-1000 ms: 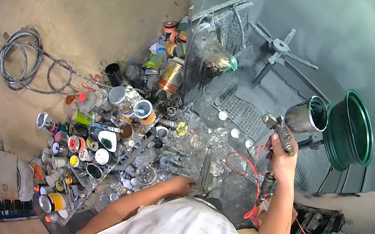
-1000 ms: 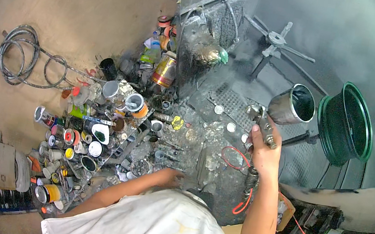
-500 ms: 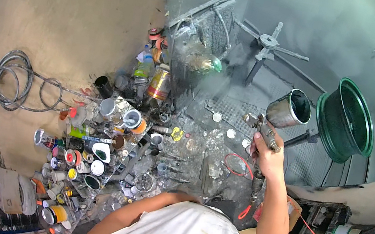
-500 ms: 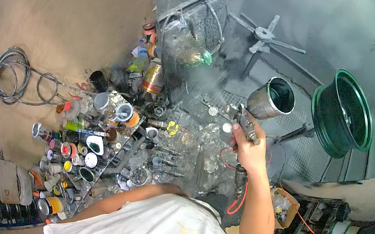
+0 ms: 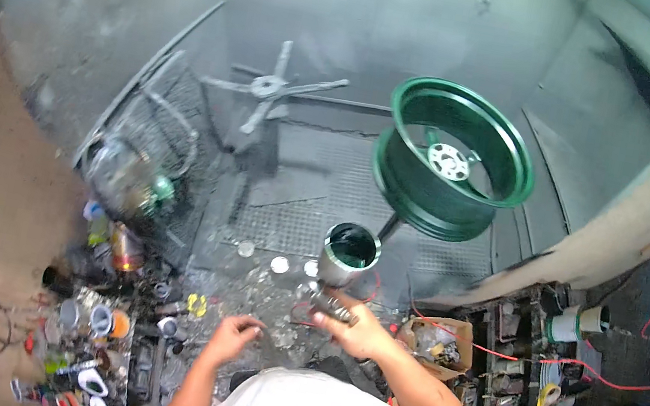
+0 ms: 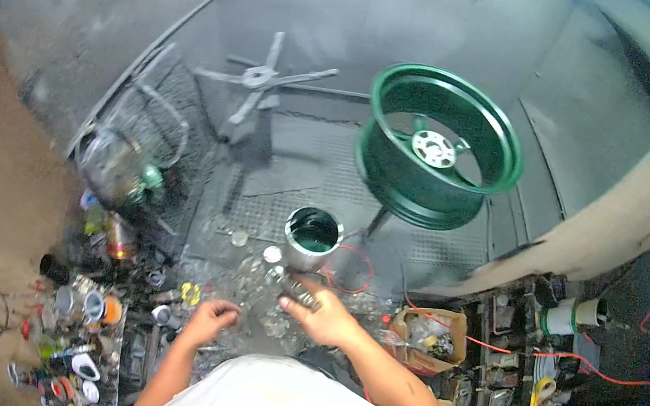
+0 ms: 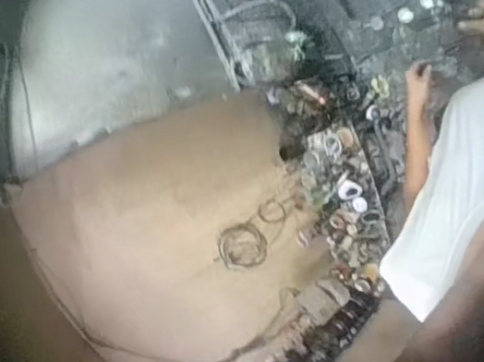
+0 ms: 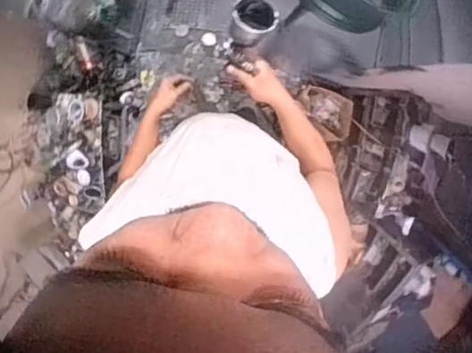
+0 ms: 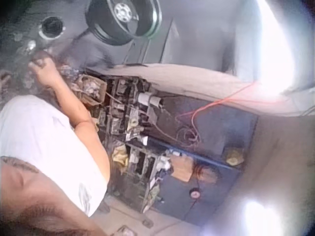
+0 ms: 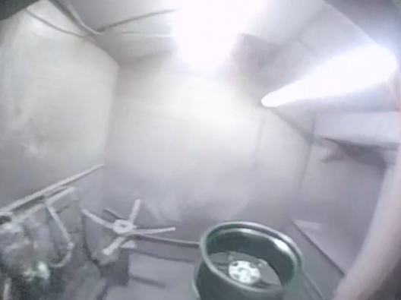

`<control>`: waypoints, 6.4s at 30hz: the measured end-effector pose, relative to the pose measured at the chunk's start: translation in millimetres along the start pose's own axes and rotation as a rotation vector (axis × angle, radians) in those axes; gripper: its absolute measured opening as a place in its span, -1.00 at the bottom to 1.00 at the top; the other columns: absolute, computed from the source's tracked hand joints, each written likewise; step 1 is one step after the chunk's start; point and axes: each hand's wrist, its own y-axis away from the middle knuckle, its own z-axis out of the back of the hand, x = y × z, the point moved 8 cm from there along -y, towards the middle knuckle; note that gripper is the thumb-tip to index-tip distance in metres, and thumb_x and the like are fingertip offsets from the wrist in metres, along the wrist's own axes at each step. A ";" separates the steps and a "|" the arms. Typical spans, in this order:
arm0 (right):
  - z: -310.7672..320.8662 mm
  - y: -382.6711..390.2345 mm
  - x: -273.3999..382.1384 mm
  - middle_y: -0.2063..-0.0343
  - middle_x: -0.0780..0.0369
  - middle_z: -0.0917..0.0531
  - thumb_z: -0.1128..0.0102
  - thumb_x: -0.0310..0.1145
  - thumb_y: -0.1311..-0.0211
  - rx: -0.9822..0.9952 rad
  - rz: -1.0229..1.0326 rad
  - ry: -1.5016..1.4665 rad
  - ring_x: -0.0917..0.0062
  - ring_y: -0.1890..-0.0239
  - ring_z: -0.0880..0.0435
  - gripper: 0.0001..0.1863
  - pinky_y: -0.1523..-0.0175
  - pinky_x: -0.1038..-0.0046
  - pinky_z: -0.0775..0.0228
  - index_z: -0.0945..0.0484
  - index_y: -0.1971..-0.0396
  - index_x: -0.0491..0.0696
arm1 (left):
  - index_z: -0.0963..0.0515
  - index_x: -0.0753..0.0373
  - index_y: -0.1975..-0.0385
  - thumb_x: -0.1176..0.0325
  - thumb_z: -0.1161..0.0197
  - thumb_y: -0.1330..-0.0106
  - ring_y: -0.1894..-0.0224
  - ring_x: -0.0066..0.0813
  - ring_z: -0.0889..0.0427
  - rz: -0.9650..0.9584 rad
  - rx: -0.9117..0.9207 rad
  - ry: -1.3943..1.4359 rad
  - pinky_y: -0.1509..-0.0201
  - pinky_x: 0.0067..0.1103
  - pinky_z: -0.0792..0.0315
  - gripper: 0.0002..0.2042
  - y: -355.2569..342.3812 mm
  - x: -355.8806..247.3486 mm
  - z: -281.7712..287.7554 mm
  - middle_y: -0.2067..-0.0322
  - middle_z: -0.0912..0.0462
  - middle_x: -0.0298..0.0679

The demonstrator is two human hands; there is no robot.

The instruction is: The person spray paints a car wheel rim using a paint spray gun, turns the wheel over, refills the spray gun with paint, and spray paints the front face of the wheel rim.

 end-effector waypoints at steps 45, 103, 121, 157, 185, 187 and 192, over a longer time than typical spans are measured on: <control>184.9 117.9 -14.5 -0.01 0.12 -0.77 -0.29 -0.26 -0.40 -1.026 -0.065 -0.325 0.48 -0.03 -0.72 -0.45 -0.24 0.39 -0.47 -0.51 -0.32 -0.16 | -0.70 0.34 0.01 0.32 -0.45 -0.26 -0.07 -0.15 -0.71 -1.276 0.389 -0.524 -0.18 -0.35 -0.54 -0.66 -233.0 -468.7 -192.6 -0.03 -0.71 -0.02; 200.3 126.6 -39.6 0.05 0.16 -0.77 -0.31 -0.25 -0.41 -0.786 -0.048 -0.483 0.51 0.08 -0.72 -0.47 -0.12 0.45 -0.52 -0.52 -0.34 -0.05 | -0.59 0.35 -0.24 0.06 -0.10 -0.49 -0.32 -0.02 -0.40 -1.522 0.087 -0.819 -0.52 -0.11 -0.12 -0.48 -240.4 -417.4 -232.2 -0.19 -0.53 -0.03; 224.2 173.5 -44.5 -0.11 0.07 -0.71 -0.33 -0.28 -0.37 -1.086 -0.057 -0.324 0.43 -0.16 -0.67 -0.43 -0.30 0.39 -0.41 -0.50 -0.33 -0.12 | -0.62 0.37 -0.19 0.19 -0.13 -0.49 -0.42 0.07 -0.38 -1.603 0.079 -0.768 -0.54 -0.06 -0.15 -0.56 -313.5 -421.0 -166.7 -0.24 -0.53 -0.02; 249.7 201.6 -53.0 -0.10 0.05 -0.72 -0.29 -0.35 -0.37 -1.427 -0.075 -0.132 0.34 -0.12 -0.71 -0.46 -0.27 0.37 -0.45 -0.51 -0.32 -0.12 | -0.57 0.39 -0.24 0.11 -0.10 -0.53 -0.40 0.09 -0.39 -1.574 0.135 -0.722 -0.53 -0.08 -0.20 -0.51 -315.0 -423.2 -163.7 -0.23 -0.51 0.00; 192.5 126.4 -41.7 -0.10 0.09 -0.73 -0.34 -0.28 -0.35 -0.875 0.009 -0.382 0.40 -0.13 -0.70 -0.42 -0.28 0.38 -0.44 -0.51 -0.35 -0.05 | -0.59 0.32 -0.25 0.09 -0.14 -0.50 -0.37 0.00 -0.40 -1.502 0.070 -0.731 -0.53 -0.05 -0.14 -0.51 -272.1 -417.7 -193.6 -0.20 -0.54 -0.08; 196.3 127.6 -42.5 -0.07 0.08 -0.74 -0.33 -0.28 -0.34 -0.923 0.000 -0.321 0.40 -0.10 -0.72 -0.43 -0.26 0.38 -0.46 -0.51 -0.34 -0.06 | -0.61 0.33 -0.23 0.12 -0.13 -0.52 -0.37 0.01 -0.41 -1.519 0.065 -0.747 -0.52 -0.05 -0.16 -0.53 -282.0 -419.0 -184.8 -0.19 -0.55 -0.07; 228.5 159.9 -49.3 0.04 0.04 -0.77 -0.30 -0.33 -0.33 -1.222 -0.026 -0.055 0.38 -0.02 -0.78 -0.49 -0.17 0.40 -0.52 -0.56 -0.27 -0.10 | -0.59 0.38 -0.23 0.12 -0.03 -0.58 -0.39 0.05 -0.41 -1.555 0.087 -0.762 -0.51 -0.14 -0.22 -0.52 -309.2 -424.1 -162.9 -0.23 -0.53 0.01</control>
